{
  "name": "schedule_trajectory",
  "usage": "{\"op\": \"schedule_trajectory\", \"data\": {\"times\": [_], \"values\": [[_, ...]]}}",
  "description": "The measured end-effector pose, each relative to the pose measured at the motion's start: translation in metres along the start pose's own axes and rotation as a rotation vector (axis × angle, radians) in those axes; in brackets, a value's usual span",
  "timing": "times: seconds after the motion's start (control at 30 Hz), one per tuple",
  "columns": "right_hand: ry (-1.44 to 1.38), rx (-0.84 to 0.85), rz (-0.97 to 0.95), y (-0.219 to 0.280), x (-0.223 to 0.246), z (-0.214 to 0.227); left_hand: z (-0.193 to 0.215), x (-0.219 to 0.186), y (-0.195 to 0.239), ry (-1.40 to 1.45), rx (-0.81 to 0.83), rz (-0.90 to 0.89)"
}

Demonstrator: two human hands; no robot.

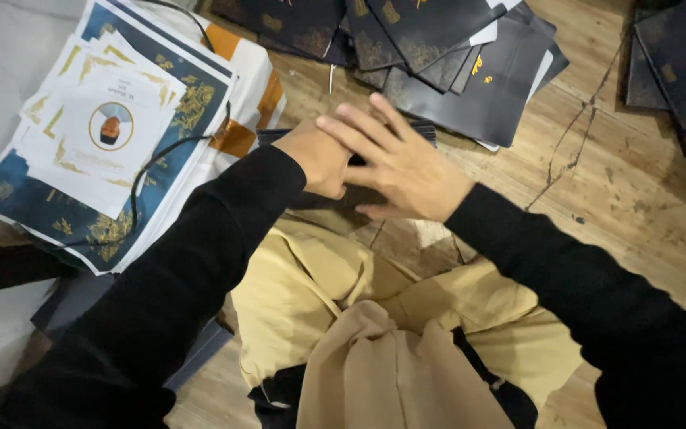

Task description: Stacking and aligning black folders on the floor

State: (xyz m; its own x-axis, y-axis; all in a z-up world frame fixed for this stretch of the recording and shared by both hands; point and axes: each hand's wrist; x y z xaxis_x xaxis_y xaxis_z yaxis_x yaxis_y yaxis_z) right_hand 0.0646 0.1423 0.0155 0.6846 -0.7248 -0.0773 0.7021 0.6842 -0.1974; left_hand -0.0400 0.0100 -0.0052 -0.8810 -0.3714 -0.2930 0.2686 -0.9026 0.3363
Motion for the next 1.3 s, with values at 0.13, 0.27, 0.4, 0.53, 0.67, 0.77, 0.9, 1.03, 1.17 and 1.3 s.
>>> {"op": "schedule_trajectory", "data": {"times": [0.13,0.27,0.4,0.53,0.67,0.77,0.9,1.03,1.17,1.3], "values": [[-0.004,0.057,-0.032,0.028,-0.009,0.015,-0.006,0.002,0.005,0.005,-0.008,-0.012],[0.088,0.119,-0.131,0.067,-0.017,0.022,0.006,-0.006,0.011,0.096,-0.054,-0.010],[0.059,0.105,-0.195,0.095,-0.020,0.021,0.009,-0.009,0.014,0.118,-0.051,-0.004],[0.103,0.099,-0.208,0.111,-0.026,0.023,0.006,-0.007,0.012,0.083,-0.054,0.002],[-0.039,0.077,-0.288,0.119,-0.026,0.034,0.009,-0.010,0.013,0.041,-0.090,0.007],[-0.348,-0.050,-0.560,0.114,-0.016,0.046,0.004,-0.008,0.015,0.019,-0.211,-0.018],[-0.562,-0.347,-0.672,0.127,-0.011,0.010,0.008,-0.014,0.017,-0.020,-0.242,0.032],[-0.983,-0.617,-0.988,0.116,0.012,-0.031,0.008,-0.018,0.019,-0.013,-0.169,0.096],[-0.890,-0.694,-1.046,0.095,0.025,-0.055,0.004,-0.025,0.024,-0.057,-0.182,0.102],[-0.876,-0.763,-1.044,0.090,0.033,-0.053,0.001,-0.027,0.025,-0.066,-0.193,0.113]]}}
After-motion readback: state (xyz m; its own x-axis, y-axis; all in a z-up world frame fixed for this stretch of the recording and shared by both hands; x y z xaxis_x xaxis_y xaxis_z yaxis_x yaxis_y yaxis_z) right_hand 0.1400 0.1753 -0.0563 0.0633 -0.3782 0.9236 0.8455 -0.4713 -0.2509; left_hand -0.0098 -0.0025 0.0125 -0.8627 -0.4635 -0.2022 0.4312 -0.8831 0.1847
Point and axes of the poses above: each hand's wrist, its own y-axis away from the middle knuckle, its own z-axis out of the back of the hand, x = y × z, and after that the axes turned 1 degree about y, right-handed
